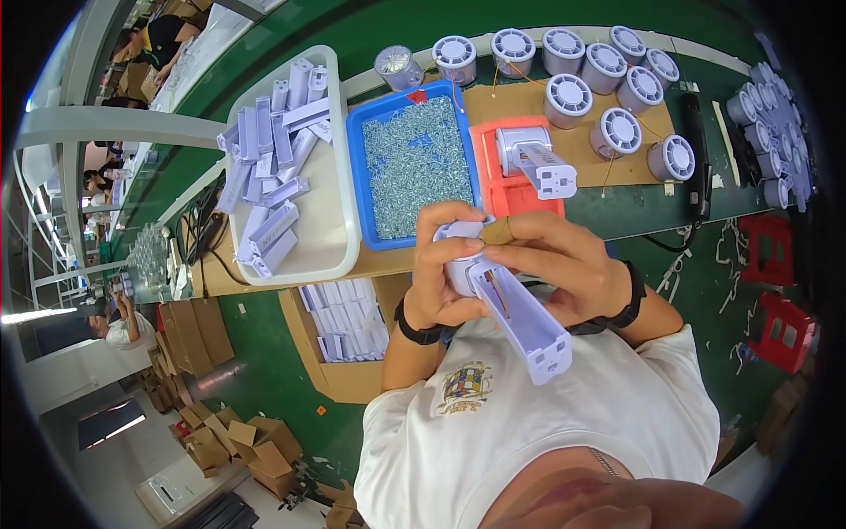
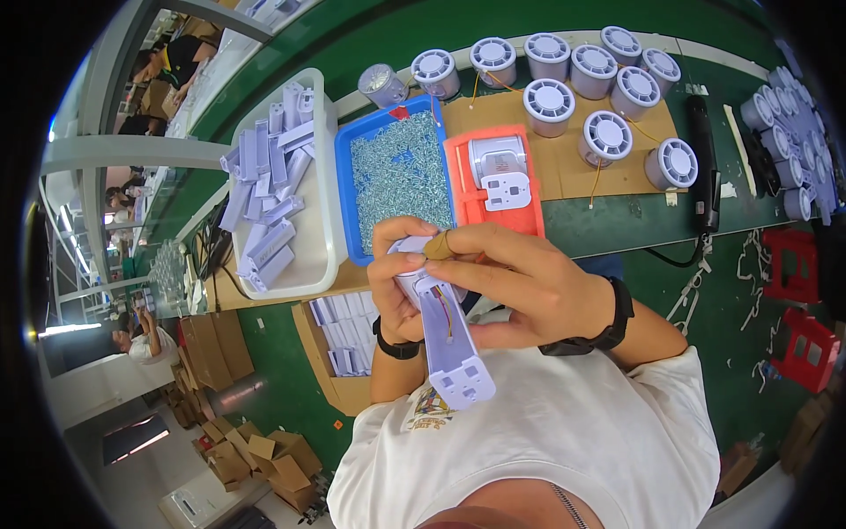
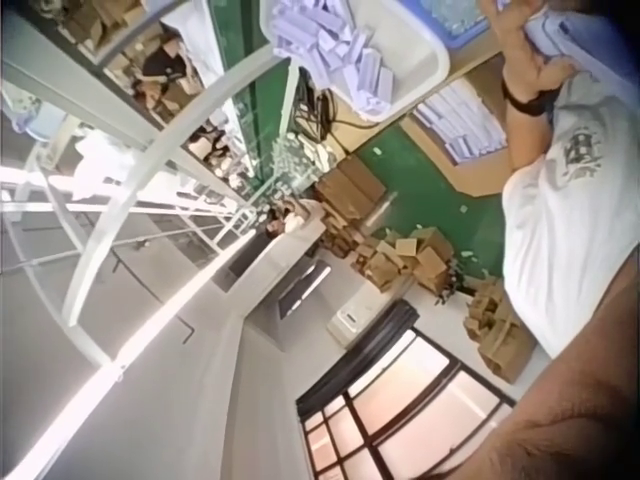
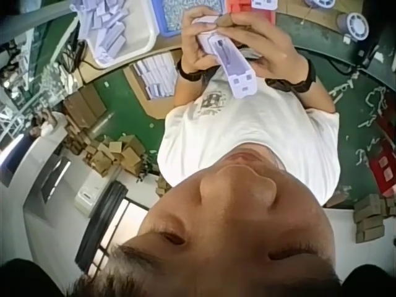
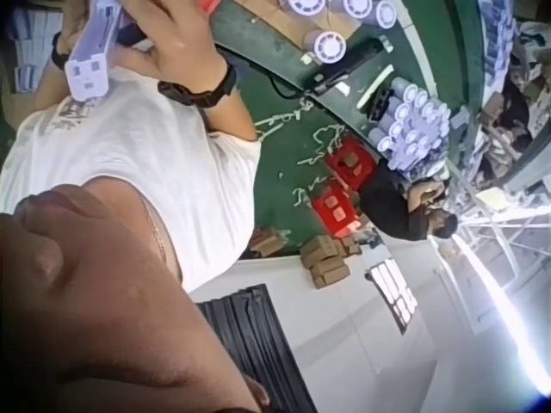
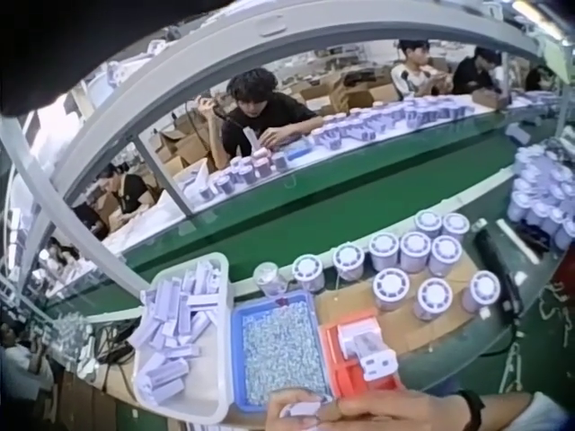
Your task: The person assembles handheld fans by threading motor wires through a handle, fitting the pieces together, and placing them into a red mold. They then use a power drill to secure the assembly with screws before setting the finished fan aside.
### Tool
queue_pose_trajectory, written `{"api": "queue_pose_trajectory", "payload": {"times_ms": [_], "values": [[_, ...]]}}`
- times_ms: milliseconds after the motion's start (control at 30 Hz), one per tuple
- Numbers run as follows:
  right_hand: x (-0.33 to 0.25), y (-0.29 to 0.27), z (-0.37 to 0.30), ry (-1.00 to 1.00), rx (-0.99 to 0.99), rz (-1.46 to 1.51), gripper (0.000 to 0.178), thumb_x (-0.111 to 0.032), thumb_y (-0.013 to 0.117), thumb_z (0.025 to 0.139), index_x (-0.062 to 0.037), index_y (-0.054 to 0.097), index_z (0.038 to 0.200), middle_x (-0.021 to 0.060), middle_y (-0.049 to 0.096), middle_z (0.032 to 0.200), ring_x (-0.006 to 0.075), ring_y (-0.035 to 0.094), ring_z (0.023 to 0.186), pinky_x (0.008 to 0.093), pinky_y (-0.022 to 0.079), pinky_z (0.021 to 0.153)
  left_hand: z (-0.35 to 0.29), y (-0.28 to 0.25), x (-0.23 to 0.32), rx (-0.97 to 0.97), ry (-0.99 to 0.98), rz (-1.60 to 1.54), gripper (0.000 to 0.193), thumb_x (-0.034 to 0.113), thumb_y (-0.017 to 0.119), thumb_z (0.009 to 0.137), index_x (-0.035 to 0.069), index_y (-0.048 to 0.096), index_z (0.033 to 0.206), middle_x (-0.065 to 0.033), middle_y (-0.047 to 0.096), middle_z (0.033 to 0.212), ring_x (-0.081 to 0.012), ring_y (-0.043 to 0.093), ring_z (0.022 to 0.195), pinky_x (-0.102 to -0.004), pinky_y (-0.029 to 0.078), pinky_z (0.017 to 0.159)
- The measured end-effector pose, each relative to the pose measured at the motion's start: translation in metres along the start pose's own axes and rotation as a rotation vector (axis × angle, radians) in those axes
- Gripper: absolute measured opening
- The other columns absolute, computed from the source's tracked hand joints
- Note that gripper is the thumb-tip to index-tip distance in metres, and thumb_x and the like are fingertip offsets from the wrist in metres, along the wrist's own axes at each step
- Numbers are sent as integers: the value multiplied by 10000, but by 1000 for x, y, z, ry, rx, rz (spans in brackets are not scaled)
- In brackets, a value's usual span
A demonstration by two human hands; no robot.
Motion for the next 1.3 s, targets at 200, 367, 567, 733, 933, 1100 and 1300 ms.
{"api": "queue_pose_trajectory", "payload": {"times_ms": [200, 367, 567, 733, 933, 1100, 1300], "values": [[8, -5, -8, -64, -118, -38, 445, -74, 830, 786, 70, 668, 1176, 228, 649, 1136, 304, 704, 866, 363, 608, 748, -9, 8, -7, 11, -52, -135, 676, 544, 799, 813, 116, 554, 1275, -245, 496, 1241, -334, 553, 1083, -432, 467, 892], [11, -1, -15, -106, -15, -81, 470, -80, 839, 769, 56, 645, 1175, 247, 663, 1133, 315, 707, 828, 358, 609, 737, 4, 7, 2, -69, -43, -66, 590, 453, 819, 832, 154, 520, 1243, -239, 495, 1228, -292, 599, 1053, -396, 525, 869], [6, -3, -13, -46, 29, -178, 541, -156, 877, 727, 45, 636, 1168, 233, 662, 1159, 337, 689, 888, 384, 580, 749, 3, 16, 0, 6, 9, -66, 761, 550, 808, 804, 146, 498, 1370, -275, 479, 1287, -336, 570, 1110, -443, 509, 890], [5, -5, -30, 199, 123, -201, 554, -149, 885, 716, 9, 621, 1176, 251, 652, 1194, 377, 687, 947, 459, 560, 829, 11, 28, 11, 70, -42, -59, 935, 614, 804, 766, 117, 458, 1479, -299, 451, 1363, -371, 581, 1086, -440, 512, 866], [36, -36, -43, 202, -26, -337, 581, -136, 858, 715, -7, 603, 1221, 228, 617, 1256, 387, 659, 1022, 438, 550, 857, -6, 1, -15, 73, -321, 67, 737, 430, 824, 810, 52, 551, 1381, -256, 541, 1339, -338, 671, 914, -400, 551, 776], [63, -40, -38, 317, -156, -315, 543, -101, 809, 719, 14, 619, 1215, 201, 577, 1329, 383, 632, 1069, 435, 535, 889, 20, 2, -22, -25, -298, 401, 328, 119, 773, 835, -11, 680, 1121, -182, 666, 1133, -308, 684, 786, -383, 545, 701], [46, -92, -39, 373, -88, -505, 514, -77, 787, 766, -16, 619, 1249, 189, 624, 1242, 397, 633, 1042, 452, 528, 900, 41, 6, -45, -44, -347, 725, 152, 3, 745, 846, -10, 716, 995, -116, 694, 987, -204, 632, 711, -286, 498, 610]]}}
Point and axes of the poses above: each hand's wrist, its own z-axis towards the middle knuckle, its own y-axis out of the palm, x = y × z, the point moved 4 cm from there along z, towards the middle knuckle
